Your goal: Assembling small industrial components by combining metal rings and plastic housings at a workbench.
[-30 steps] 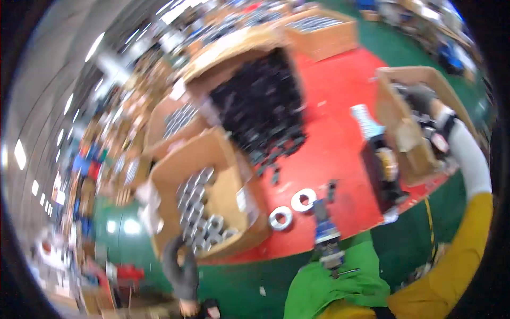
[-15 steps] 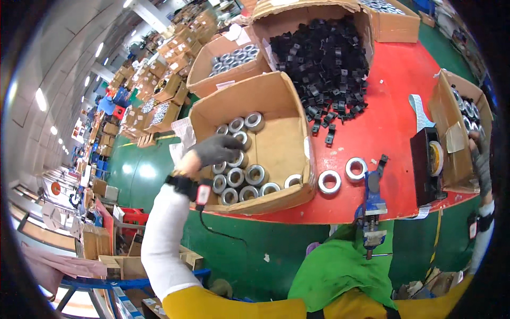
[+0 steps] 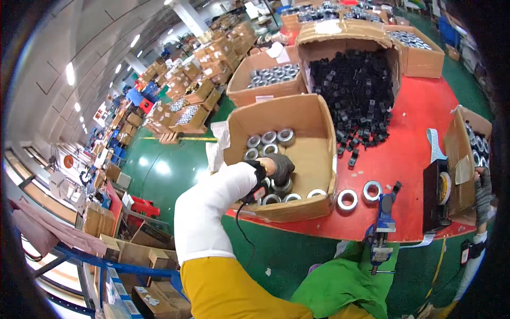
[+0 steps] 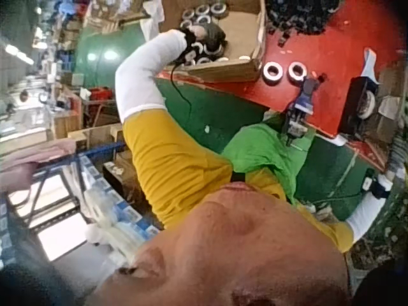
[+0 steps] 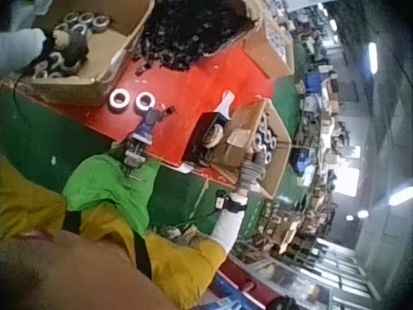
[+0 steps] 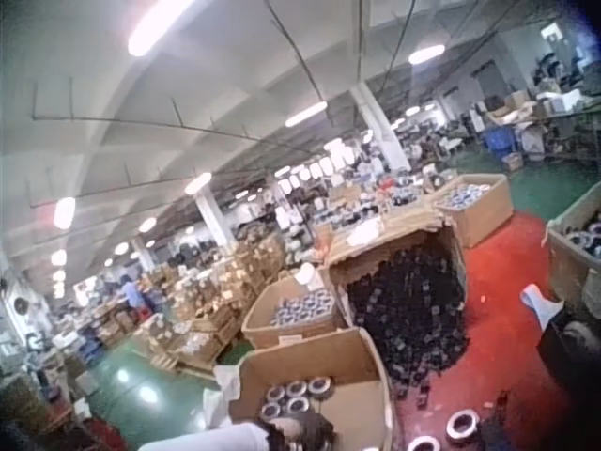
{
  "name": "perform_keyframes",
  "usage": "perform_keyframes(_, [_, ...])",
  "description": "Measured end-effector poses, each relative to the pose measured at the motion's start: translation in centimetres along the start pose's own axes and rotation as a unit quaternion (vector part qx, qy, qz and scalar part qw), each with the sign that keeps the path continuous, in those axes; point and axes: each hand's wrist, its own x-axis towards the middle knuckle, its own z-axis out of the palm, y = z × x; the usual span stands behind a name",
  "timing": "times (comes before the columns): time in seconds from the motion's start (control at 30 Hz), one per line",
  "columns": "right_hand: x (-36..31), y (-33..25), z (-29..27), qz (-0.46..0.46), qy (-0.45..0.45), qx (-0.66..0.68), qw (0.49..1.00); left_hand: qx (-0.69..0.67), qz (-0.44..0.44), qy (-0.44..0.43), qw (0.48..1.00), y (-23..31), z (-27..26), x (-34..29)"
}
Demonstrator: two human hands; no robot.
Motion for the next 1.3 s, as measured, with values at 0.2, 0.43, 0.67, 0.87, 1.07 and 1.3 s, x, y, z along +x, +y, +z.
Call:
perform_keyframes(0.2, [0.7, 8.5, 1.5, -0.041, 0.002, 0.013, 0.999, -0.112, -0.053, 0.383, 0.915, -2.2, -4.6, -6.6])
perform_keyframes(0.43, [-1.4, 5.6, 1.3, -0.101, 0.165, 0.051, 0.980, -0.381, -0.017, 0.468, 0.797, 5.9, -9.7, -11.3])
perform_keyframes(0.67, [-12.9, -11.7, 1.2, -0.160, 0.052, 0.193, 0.967, -0.305, 0.028, 0.507, 0.805, 20.6, -10.0, -9.7])
perform_keyframes(0.87, [-20.5, -13.4, 4.4, -0.227, -0.061, 0.166, 0.958, -0.237, 0.084, 0.557, 0.792, 26.5, -5.7, -3.3])
perform_keyframes(1.07, [-23.4, -14.1, 5.6, -0.236, -0.133, 0.178, 0.946, -0.133, 0.094, 0.552, 0.818, 28.0, -4.0, -2.5])
perform_keyframes(1.3, [-24.9, -14.9, 7.3, -0.182, -0.226, 0.065, 0.955, -0.288, 0.102, 0.526, 0.794, 27.8, -3.8, -1.3])
